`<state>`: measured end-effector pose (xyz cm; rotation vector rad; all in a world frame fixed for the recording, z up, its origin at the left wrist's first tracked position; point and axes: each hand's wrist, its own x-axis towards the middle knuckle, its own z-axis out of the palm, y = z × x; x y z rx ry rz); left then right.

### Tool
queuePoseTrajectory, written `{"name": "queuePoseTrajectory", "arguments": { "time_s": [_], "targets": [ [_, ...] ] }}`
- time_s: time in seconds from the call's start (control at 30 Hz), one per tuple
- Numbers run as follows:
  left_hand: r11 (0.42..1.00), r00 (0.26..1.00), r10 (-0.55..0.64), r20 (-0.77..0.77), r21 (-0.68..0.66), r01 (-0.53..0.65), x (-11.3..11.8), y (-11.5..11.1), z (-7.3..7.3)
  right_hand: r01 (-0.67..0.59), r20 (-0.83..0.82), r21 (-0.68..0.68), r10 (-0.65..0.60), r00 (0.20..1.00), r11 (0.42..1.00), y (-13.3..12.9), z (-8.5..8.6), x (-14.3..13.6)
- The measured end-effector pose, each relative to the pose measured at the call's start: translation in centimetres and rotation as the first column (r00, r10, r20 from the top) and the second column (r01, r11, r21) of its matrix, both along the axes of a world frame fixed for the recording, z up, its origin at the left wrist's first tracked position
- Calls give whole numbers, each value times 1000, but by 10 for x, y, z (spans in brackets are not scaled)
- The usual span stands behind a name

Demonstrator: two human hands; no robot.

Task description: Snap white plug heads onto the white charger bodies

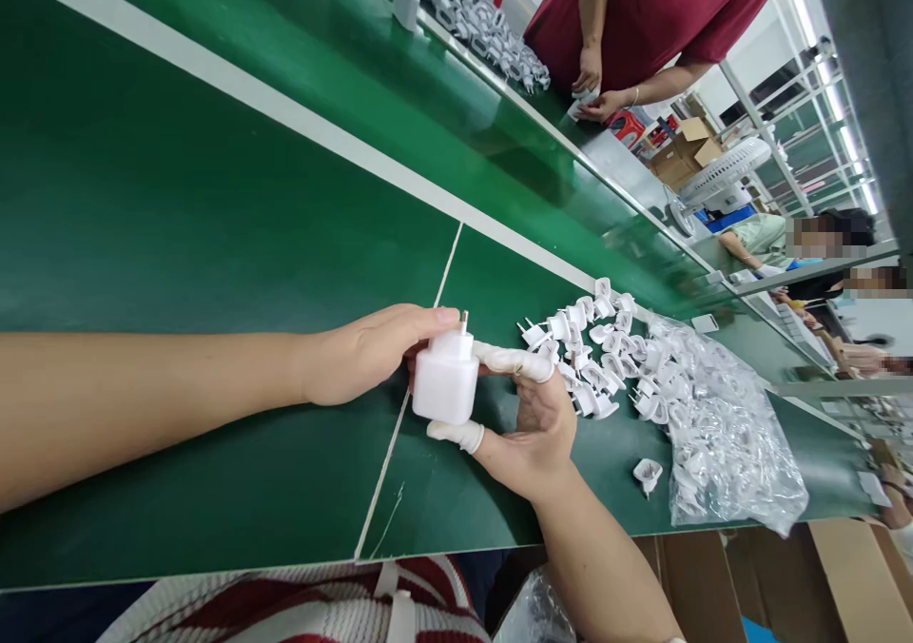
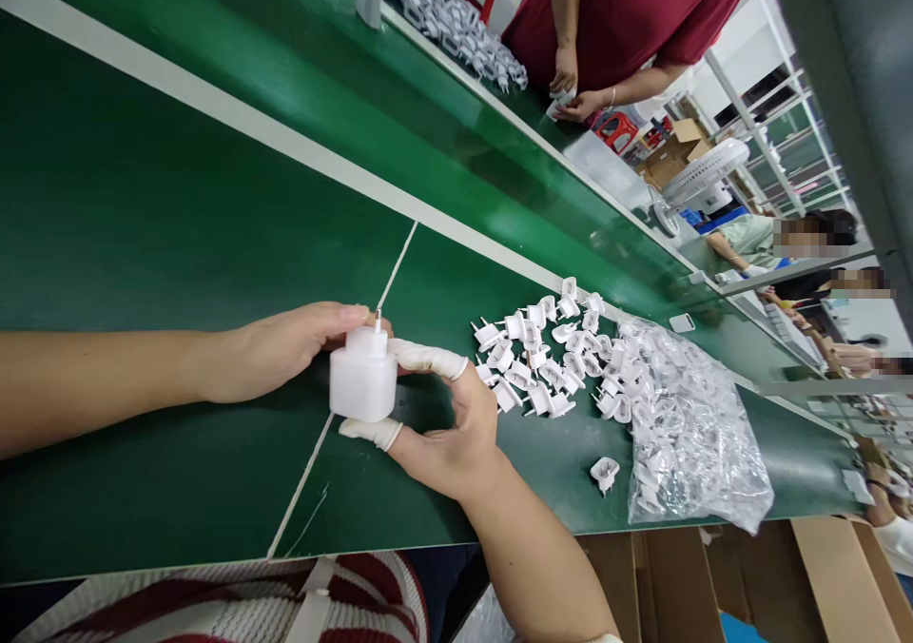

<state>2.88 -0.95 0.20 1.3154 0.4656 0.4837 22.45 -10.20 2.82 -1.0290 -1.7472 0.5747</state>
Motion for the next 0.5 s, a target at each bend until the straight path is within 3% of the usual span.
{"name": "queuePoseTrajectory", "arguments": {
  "time_s": [0.23, 0.5],
  "targets": [
    [1000, 999, -15, 40, -11, 15, 1, -3, 7, 25, -33, 32, -24, 999, 999, 2, -5, 0],
    [998, 999, -44, 31, -34, 45, 1, -4, 3, 123, 39, 24, -124, 992, 992, 1, -1, 3]
  ]
}}
